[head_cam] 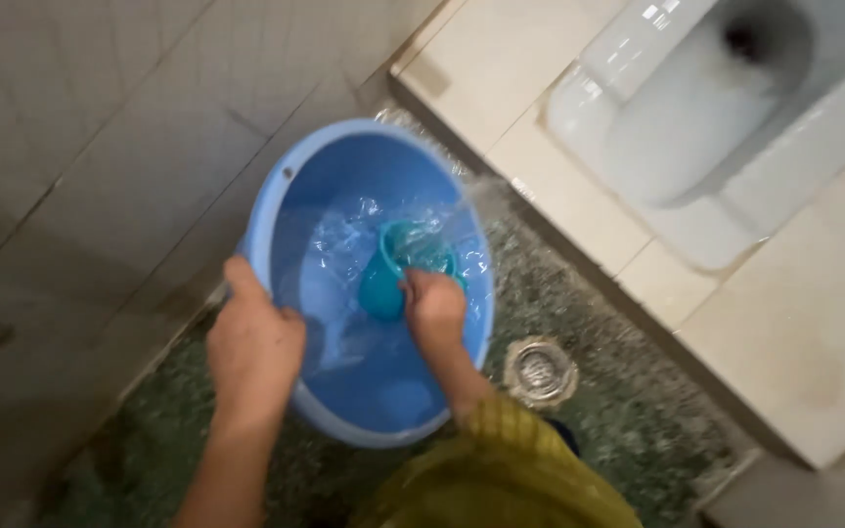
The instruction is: Cleaning bathroom surfaces and a toilet using a brush and water.
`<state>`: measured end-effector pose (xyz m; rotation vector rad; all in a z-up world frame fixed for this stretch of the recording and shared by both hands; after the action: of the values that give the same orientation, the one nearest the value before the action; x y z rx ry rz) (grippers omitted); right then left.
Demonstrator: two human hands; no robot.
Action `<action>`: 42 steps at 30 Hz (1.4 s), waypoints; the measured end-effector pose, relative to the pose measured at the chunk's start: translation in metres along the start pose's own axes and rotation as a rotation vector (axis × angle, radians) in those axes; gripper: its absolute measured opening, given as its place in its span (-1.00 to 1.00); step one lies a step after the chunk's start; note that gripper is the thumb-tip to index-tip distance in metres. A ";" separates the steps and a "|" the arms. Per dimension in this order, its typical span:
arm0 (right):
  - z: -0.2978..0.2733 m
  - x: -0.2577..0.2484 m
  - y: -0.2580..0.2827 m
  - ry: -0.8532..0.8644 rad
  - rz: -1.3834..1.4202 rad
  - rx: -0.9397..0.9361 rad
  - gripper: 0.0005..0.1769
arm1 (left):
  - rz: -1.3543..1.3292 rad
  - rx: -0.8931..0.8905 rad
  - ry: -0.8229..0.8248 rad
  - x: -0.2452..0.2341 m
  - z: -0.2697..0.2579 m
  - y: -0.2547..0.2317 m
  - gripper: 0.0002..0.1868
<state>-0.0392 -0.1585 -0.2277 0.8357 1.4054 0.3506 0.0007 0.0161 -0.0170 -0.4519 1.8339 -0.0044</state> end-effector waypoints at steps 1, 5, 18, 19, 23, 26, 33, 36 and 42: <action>-0.006 -0.022 0.000 -0.097 0.043 -0.134 -0.85 | 0.013 -0.023 0.015 0.001 0.003 0.002 -0.42; -0.020 -0.151 -0.003 -0.192 0.118 -0.087 -0.83 | 0.054 -0.119 0.092 0.005 0.015 -0.002 -0.43; 0.113 -0.551 -0.439 -0.072 -0.895 0.532 -0.44 | 0.142 -0.262 0.207 0.011 0.024 -0.009 -0.38; 0.123 -0.571 -0.382 -0.258 -0.540 0.592 -0.59 | 0.144 -0.271 0.216 0.009 0.024 -0.012 -0.37; 0.140 -0.607 -0.276 -0.530 0.056 0.576 -0.70 | 0.129 -0.263 0.213 0.013 0.026 -0.016 -0.35; 0.149 -0.575 -0.319 -0.512 -0.071 0.291 -0.75 | 0.096 -0.244 0.184 0.007 0.023 -0.020 -0.36; 0.071 -0.289 -0.056 0.029 0.516 0.580 -0.66 | 0.041 -0.170 0.143 0.007 0.015 -0.009 -0.38; 0.033 -0.131 -0.029 0.352 0.306 0.599 -0.59 | -0.002 -0.122 0.093 0.005 0.011 -0.005 -0.41; -0.013 0.155 -0.068 0.504 1.103 0.713 -0.65 | 0.038 -0.077 0.012 0.005 0.012 0.006 -0.49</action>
<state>-0.0418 -0.0960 -0.3857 2.2285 1.4068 0.9681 0.0083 0.0229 -0.0267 -0.4712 1.8593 0.0898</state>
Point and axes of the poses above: each hand's wrist, its own z-axis towards the middle knuckle, its own x-axis out of the palm, y = z × x, the point moved 2 cm from there along z, towards the middle knuckle, and after that the axes turned 1 degree about y, right-handed, at the moved point
